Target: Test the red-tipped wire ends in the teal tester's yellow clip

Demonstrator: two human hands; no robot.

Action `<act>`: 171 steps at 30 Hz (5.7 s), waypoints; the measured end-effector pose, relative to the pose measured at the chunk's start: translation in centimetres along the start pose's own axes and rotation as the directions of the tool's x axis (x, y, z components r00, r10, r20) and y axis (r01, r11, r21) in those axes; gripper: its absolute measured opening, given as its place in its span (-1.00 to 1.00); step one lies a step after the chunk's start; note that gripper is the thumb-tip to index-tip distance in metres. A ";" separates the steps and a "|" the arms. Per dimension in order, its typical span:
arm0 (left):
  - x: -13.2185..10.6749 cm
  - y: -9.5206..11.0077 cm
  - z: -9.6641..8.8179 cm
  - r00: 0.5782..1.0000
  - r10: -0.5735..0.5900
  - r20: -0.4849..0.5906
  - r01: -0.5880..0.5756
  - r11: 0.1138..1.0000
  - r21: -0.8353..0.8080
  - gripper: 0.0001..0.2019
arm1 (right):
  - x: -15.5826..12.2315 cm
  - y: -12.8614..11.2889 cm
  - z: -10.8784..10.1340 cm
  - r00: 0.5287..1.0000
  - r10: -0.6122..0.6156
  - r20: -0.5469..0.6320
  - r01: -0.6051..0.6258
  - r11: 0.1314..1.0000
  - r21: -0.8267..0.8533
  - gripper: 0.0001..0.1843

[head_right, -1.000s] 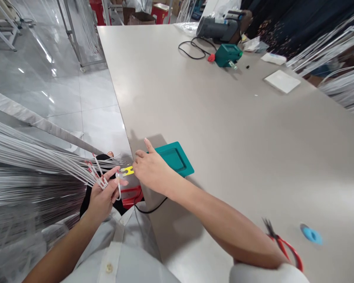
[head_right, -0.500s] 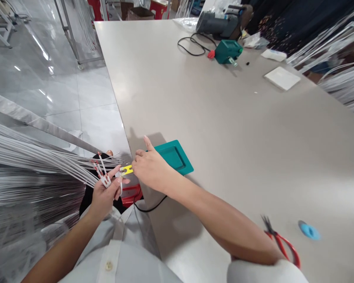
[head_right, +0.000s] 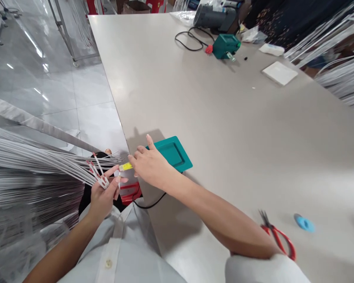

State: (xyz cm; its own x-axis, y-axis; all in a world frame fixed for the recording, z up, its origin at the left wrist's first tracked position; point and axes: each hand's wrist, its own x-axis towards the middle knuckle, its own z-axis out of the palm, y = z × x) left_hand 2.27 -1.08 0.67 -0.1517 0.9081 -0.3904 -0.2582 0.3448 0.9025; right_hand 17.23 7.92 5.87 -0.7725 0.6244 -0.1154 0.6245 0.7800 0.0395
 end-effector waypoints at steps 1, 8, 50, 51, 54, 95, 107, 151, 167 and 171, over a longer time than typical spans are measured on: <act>0.0 -0.1 -0.1 1.000 -0.001 -0.003 0.001 1.000 -0.001 -0.54 | 0.0 0.0 0.0 1.000 0.004 0.002 -0.004 1.000 0.005 -0.59; 0.3 -0.4 -1.0 0.999 0.045 -0.022 -0.046 0.998 -0.032 -0.58 | 0.0 0.2 -0.1 1.000 0.013 -0.013 -0.012 0.998 0.068 -0.45; -1.7 2.5 -0.2 0.995 0.024 -0.097 -0.017 0.998 0.064 -0.69 | 0.7 -3.5 1.0 0.888 -0.218 -0.404 0.298 0.943 0.147 -0.67; -1.6 2.4 -0.1 0.995 0.023 -0.102 -0.017 0.998 0.063 -0.68 | 0.6 -3.5 1.0 0.879 -0.240 -0.413 0.304 0.948 0.096 -0.67; -1.6 2.2 0.1 0.995 0.033 -0.092 -0.026 0.997 0.079 -0.67 | 0.3 -3.5 0.9 0.859 -0.272 -0.434 0.306 0.952 0.008 -0.68; -1.9 2.6 -1.7 1.000 0.005 0.018 -0.006 0.997 0.083 -0.52 | -0.3 -4.2 0.3 0.906 0.247 -0.343 -0.007 0.820 0.573 -0.82; -1.9 2.3 -1.8 1.000 0.021 0.021 -0.023 0.995 0.093 -0.59 | 0.3 -3.9 -0.5 0.982 0.006 -0.188 0.101 0.827 0.553 -0.76; 1.0 0.9 -0.6 0.998 0.010 0.064 -0.015 0.997 0.072 -0.52 | 0.4 0.1 -0.3 0.997 0.076 0.004 -0.076 0.997 0.016 -0.52; -0.5 2.2 -2.7 0.998 0.055 0.028 -0.052 0.994 -0.100 -0.84 | -1.3 -4.1 0.5 0.843 0.286 -0.456 0.117 0.729 0.674 -0.79; -0.9 2.4 -2.5 0.997 0.040 0.069 -0.033 0.995 -0.099 -0.83 | -1.0 -6.7 1.4 0.844 0.449 -0.292 0.065 0.455 0.888 -0.80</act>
State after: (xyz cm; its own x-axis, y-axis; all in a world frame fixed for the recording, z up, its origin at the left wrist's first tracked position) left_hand -0.64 -1.71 2.77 -0.0952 0.9353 -0.3407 -0.3458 0.2898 0.8924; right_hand 13.95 2.00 4.35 -0.4054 0.8897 0.2100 0.3363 0.3587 -0.8708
